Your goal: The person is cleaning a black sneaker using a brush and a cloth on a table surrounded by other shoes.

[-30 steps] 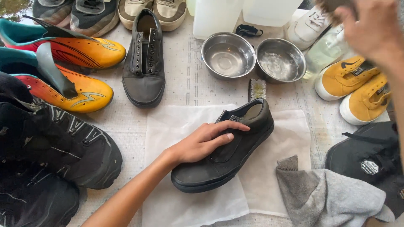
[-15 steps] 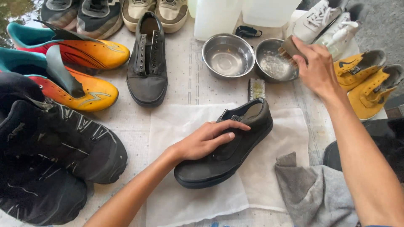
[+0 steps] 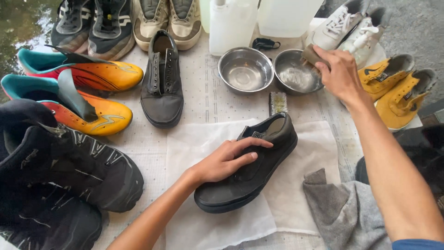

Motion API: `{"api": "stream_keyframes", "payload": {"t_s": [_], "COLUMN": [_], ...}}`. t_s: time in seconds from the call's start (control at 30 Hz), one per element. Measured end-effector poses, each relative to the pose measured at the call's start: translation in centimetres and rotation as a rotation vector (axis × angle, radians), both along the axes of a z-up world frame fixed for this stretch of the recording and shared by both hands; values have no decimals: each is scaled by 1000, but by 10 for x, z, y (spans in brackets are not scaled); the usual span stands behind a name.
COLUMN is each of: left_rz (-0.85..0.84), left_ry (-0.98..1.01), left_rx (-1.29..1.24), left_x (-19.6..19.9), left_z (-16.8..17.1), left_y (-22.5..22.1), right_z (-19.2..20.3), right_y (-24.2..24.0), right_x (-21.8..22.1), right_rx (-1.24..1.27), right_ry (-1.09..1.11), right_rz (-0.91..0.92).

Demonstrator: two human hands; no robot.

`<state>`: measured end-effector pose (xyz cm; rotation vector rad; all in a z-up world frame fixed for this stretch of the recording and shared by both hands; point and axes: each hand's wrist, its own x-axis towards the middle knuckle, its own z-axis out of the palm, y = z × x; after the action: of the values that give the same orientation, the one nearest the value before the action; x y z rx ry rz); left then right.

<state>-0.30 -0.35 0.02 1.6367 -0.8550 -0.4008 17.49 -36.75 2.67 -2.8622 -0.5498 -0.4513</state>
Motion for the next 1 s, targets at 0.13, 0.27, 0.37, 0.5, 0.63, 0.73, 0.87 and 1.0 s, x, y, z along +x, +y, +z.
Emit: {"api": "stream_keyframes", "payload": {"t_s": [0.13, 0.27, 0.37, 0.5, 0.63, 0.73, 0.87, 1.0], "left_rz": [-17, 2, 7, 1, -20, -9, 6, -11], "left_ry": [19, 9, 39, 41, 28, 39, 82, 33], "left_rx": [-1, -8, -5, -22, -15, -25, -23, -18], "left_x": [-3, -3, -2, -4, 0, 0, -4, 1], "left_z": [-5, -3, -3, -5, -2, -6, -4, -3], "left_y": [1, 2, 2, 1, 1, 2, 3, 2], "right_z": [8, 39, 76, 42, 10, 41, 70, 6], "right_y": [11, 0, 3, 16, 3, -2, 21, 14], "right_x": [-12, -6, -19, -16, 2, 3, -22, 2], "right_rx": [96, 16, -5, 160, 31, 46, 266, -96], "right_ry": [61, -225, -581, -810, -23, -382, -807, -17], "right_rz": [-69, 86, 113, 154, -76, 64, 203, -30]}}
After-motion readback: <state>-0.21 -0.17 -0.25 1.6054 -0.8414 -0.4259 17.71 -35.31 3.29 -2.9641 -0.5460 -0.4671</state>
